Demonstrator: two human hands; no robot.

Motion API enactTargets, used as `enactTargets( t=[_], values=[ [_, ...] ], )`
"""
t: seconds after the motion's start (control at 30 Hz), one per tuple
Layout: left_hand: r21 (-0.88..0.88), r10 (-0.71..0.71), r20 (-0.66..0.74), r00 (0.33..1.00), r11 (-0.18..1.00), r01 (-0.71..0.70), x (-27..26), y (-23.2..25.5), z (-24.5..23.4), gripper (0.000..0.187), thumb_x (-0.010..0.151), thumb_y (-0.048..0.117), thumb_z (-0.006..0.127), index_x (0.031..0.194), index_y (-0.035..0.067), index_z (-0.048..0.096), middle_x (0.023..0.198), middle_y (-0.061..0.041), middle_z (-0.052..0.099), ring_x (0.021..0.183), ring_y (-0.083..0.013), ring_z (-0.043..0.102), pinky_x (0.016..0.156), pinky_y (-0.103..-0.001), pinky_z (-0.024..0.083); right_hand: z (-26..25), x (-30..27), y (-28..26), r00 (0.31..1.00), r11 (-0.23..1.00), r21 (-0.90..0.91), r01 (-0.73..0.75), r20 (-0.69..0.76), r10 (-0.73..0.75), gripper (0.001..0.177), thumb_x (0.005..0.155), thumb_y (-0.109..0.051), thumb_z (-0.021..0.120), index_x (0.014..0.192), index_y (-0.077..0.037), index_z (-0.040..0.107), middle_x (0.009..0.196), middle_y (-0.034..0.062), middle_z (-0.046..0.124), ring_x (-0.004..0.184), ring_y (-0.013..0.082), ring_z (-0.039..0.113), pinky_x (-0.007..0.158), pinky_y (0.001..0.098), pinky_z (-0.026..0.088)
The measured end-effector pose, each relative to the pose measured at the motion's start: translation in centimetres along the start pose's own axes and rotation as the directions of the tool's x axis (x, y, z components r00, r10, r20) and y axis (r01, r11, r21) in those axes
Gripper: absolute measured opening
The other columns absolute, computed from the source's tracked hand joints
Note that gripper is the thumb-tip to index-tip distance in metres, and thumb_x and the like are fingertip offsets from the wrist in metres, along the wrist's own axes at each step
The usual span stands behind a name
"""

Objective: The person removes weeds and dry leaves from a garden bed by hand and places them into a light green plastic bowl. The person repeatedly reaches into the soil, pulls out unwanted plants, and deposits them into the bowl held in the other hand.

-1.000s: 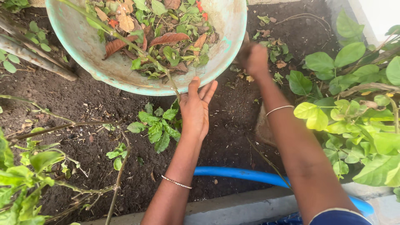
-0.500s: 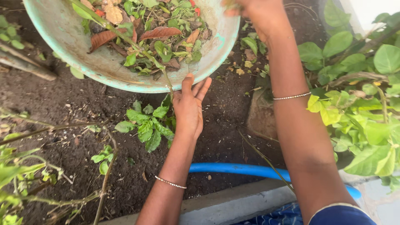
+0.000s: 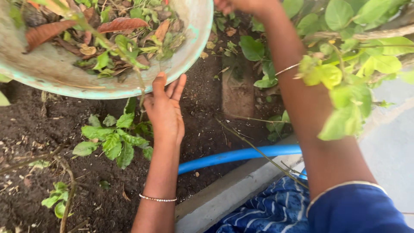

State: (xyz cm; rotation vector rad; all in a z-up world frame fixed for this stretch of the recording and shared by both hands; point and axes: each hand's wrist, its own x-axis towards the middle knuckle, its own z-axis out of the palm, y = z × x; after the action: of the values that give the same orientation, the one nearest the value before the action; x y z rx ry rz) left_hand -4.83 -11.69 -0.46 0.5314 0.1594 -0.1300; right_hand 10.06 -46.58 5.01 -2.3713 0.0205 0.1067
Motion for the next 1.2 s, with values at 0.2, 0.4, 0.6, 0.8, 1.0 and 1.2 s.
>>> enactTargets(
  t=[0.2, 0.4, 0.6, 0.8, 1.0, 1.2],
  values=[
    [0.046, 0.028, 0.001, 1.000, 0.999, -0.028, 0.2, 0.5, -0.1, 0.045, 0.096, 0.007, 0.062, 0.132, -0.006, 0.040, 0.129, -0.018, 0.057, 0.112, -0.0310, 0.068, 0.099, -0.048, 0.064, 1.3, -4.5, 2.5, 0.933, 0.919, -0.243, -0.310, 0.110, 0.344, 0.031, 0.096, -0.015, 0.054, 0.119, -0.005, 0.070, 0.104, 0.0089, 0.078, 0.098, 0.0276, 0.074, 0.088, 0.0426, 0.054],
    [0.012, 0.018, -0.013, 1.000, 1.000, -0.018, 0.4, 1.1, -0.2, 0.043, 0.098, 0.007, 0.061, 0.133, -0.006, 0.039, 0.131, -0.019, 0.055, 0.116, -0.0321, 0.068, 0.100, -0.048, 0.064, 3.5, -6.6, 8.1, 0.907, 0.648, -0.695, -0.313, -0.017, 0.421, 0.036, 0.090, -0.027, 0.068, 0.123, -0.013, 0.070, 0.130, 0.0164, 0.069, 0.115, 0.0368, 0.067, 0.104, 0.0468, 0.051],
    [0.023, 0.052, -0.031, 0.998, 0.998, -0.051, 0.6, 1.7, -0.2, 0.048, 0.097, 0.006, 0.059, 0.138, -0.001, 0.036, 0.131, -0.017, 0.055, 0.114, -0.0315, 0.067, 0.099, -0.048, 0.064, 6.0, -6.0, 7.6, 0.888, 0.583, -0.719, -0.377, -0.102, 0.448, 0.045, 0.086, -0.037, 0.075, 0.127, -0.021, 0.072, 0.133, 0.0176, 0.066, 0.123, 0.0386, 0.063, 0.105, 0.0499, 0.051],
    [0.025, 0.075, -0.027, 0.997, 0.997, -0.075, 0.7, 1.8, -0.2, 0.052, 0.096, 0.005, 0.058, 0.141, 0.002, 0.033, 0.131, -0.017, 0.055, 0.112, -0.0305, 0.068, 0.097, -0.047, 0.064, 9.5, -5.7, 5.3, 0.891, 0.639, -0.640, -0.427, -0.179, 0.417, 0.065, 0.089, -0.049, 0.073, 0.140, -0.011, 0.055, 0.132, 0.0264, 0.059, 0.123, 0.0444, 0.057, 0.101, 0.0536, 0.048],
    [0.025, 0.086, -0.026, 0.996, 0.996, -0.085, 0.6, 1.9, -0.2, 0.052, 0.097, 0.005, 0.058, 0.142, 0.001, 0.033, 0.132, -0.018, 0.054, 0.110, -0.0302, 0.068, 0.096, -0.047, 0.064, 11.7, -4.4, 7.5, 0.950, 0.727, -0.613, -0.309, -0.167, 0.263, 0.041, 0.085, -0.030, 0.078, 0.123, -0.014, 0.072, 0.119, 0.0197, 0.070, 0.113, 0.0385, 0.067, 0.098, 0.0483, 0.054],
    [0.041, 0.095, -0.046, 0.994, 0.995, -0.094, 0.5, 2.0, -0.1, 0.055, 0.096, 0.006, 0.058, 0.143, 0.003, 0.030, 0.132, -0.018, 0.053, 0.108, -0.0300, 0.068, 0.095, -0.047, 0.065, 11.6, -2.1, 10.0, 0.933, 0.964, -0.135, -0.230, -0.313, 0.179, 0.031, 0.083, -0.010, 0.068, 0.110, -0.019, 0.080, 0.111, 0.0033, 0.079, 0.101, 0.0180, 0.078, 0.096, 0.0338, 0.060]
  ],
)
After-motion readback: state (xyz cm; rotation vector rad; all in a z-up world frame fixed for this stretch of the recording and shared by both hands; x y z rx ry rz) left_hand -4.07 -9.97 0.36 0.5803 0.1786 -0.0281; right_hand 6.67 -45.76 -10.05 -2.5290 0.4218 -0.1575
